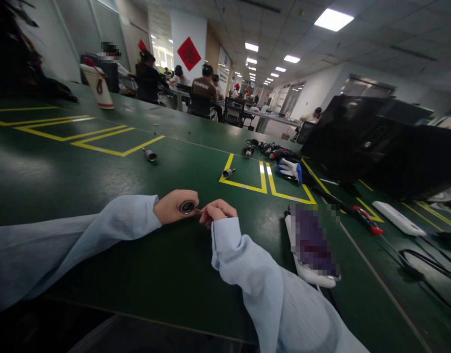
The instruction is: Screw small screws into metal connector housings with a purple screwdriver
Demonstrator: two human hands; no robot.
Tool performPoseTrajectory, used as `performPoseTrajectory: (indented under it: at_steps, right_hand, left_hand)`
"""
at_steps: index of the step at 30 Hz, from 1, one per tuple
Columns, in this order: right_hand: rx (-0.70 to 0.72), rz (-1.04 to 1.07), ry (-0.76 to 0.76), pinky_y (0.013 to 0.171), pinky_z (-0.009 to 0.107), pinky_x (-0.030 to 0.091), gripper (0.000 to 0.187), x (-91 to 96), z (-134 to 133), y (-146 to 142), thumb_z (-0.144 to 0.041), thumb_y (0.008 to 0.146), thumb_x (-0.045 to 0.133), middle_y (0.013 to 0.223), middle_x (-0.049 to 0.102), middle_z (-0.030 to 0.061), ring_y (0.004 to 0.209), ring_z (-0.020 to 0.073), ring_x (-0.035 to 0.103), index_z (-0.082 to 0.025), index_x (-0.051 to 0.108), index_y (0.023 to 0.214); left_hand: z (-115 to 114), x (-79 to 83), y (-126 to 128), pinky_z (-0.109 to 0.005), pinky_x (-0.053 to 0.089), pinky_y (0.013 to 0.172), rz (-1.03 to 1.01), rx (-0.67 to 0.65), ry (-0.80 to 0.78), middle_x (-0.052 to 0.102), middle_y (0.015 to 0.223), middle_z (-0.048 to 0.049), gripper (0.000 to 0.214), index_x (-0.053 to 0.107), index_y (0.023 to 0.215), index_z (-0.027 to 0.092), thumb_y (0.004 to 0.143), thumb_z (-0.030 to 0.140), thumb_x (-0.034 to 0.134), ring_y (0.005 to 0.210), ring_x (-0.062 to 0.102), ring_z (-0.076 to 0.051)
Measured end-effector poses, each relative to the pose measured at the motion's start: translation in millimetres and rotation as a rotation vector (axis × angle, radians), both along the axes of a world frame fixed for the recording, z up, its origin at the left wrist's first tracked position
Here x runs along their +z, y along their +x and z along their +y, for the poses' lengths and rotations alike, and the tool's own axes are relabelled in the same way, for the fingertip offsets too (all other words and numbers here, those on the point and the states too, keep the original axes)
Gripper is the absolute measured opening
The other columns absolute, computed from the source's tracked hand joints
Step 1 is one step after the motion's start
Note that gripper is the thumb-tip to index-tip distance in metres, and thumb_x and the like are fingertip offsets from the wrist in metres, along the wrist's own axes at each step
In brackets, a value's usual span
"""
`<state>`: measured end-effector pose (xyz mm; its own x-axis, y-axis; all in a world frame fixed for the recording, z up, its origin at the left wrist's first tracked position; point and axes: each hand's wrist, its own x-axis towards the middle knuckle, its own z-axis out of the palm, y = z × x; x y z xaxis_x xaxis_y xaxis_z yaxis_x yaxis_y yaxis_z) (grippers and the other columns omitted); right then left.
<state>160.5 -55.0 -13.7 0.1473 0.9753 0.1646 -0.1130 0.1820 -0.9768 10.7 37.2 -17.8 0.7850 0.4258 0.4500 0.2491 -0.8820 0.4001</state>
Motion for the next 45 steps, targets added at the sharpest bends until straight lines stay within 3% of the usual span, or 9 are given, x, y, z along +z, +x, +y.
performPoseTrajectory:
  at_steps: [6, 10, 16, 28, 36, 45]
  right_hand:
    - [0.085, 0.235, -0.084, 0.040, 0.022, 0.040, 0.012, -4.0, 6.1, 2.5, -0.025, 0.061, 0.053, 0.045, 0.060, -0.0011, 0.038, 0.0096, 0.050, -0.016, 0.057, 0.055]
    - [0.007, 0.154, -0.046, 0.039, 0.020, 0.038, 0.013, -1.5, 2.8, -1.6, -0.026, 0.062, 0.053, 0.045, 0.060, -0.0020, 0.036, 0.0076, 0.048, -0.016, 0.057, 0.056]
    - [-0.059, -0.024, 0.012, 0.040, 0.019, 0.037, 0.015, 1.9, -3.5, -7.4, -0.026, 0.065, 0.053, 0.045, 0.058, -0.0022, 0.039, 0.0067, 0.046, -0.016, 0.058, 0.055]
    - [0.126, 0.306, -0.202, 0.036, 0.022, 0.037, 0.010, -5.6, 12.0, 4.3, -0.022, 0.059, 0.056, 0.041, 0.058, -0.0006, 0.034, 0.0099, 0.047, -0.016, 0.057, 0.051]
    - [-0.019, 0.064, -0.046, 0.037, 0.019, 0.038, 0.012, 1.1, 0.8, -2.6, -0.026, 0.061, 0.054, 0.044, 0.060, -0.0022, 0.036, 0.0071, 0.047, -0.016, 0.058, 0.055]
    - [0.168, 0.349, -0.166, 0.037, 0.022, 0.037, 0.010, -8.4, 11.5, 4.1, -0.023, 0.061, 0.054, 0.045, 0.060, -0.0003, 0.037, 0.0105, 0.050, -0.016, 0.057, 0.056]
  left_hand:
    - [-3.5, 4.7, 0.0, -0.020, 0.036, 0.052, -0.067, 0.018, -0.073, 0.050, 0.059, 0.0013, 0.020, 0.049, 0.063, 0.014, 0.073, 0.030, 0.056, 0.054, 0.047, -0.009]
    - [-3.4, 4.8, -0.4, -0.020, 0.036, 0.053, -0.052, 0.024, -0.064, 0.050, 0.060, 0.0011, 0.021, 0.049, 0.064, 0.014, 0.074, 0.031, 0.055, 0.055, 0.047, -0.010]
    - [0.0, -0.1, -2.3, -0.021, 0.034, 0.052, 0.020, 0.066, 0.070, 0.049, 0.061, 0.0018, 0.017, 0.049, 0.065, 0.016, 0.073, 0.029, 0.054, 0.055, 0.046, -0.010]
    - [-4.0, 4.4, 0.2, -0.020, 0.035, 0.052, -0.081, 0.052, -0.076, 0.048, 0.058, 0.0019, 0.025, 0.047, 0.062, 0.014, 0.074, 0.034, 0.055, 0.054, 0.045, -0.009]
    - [-0.8, 2.3, -0.6, -0.021, 0.034, 0.052, 0.006, 0.078, 0.049, 0.049, 0.061, 0.0014, 0.016, 0.048, 0.064, 0.015, 0.073, 0.028, 0.053, 0.055, 0.046, -0.010]
    - [-3.5, 5.1, -2.1, -0.020, 0.036, 0.052, -0.094, 0.047, -0.062, 0.048, 0.059, 0.0013, 0.021, 0.047, 0.062, 0.014, 0.073, 0.030, 0.055, 0.054, 0.045, -0.009]
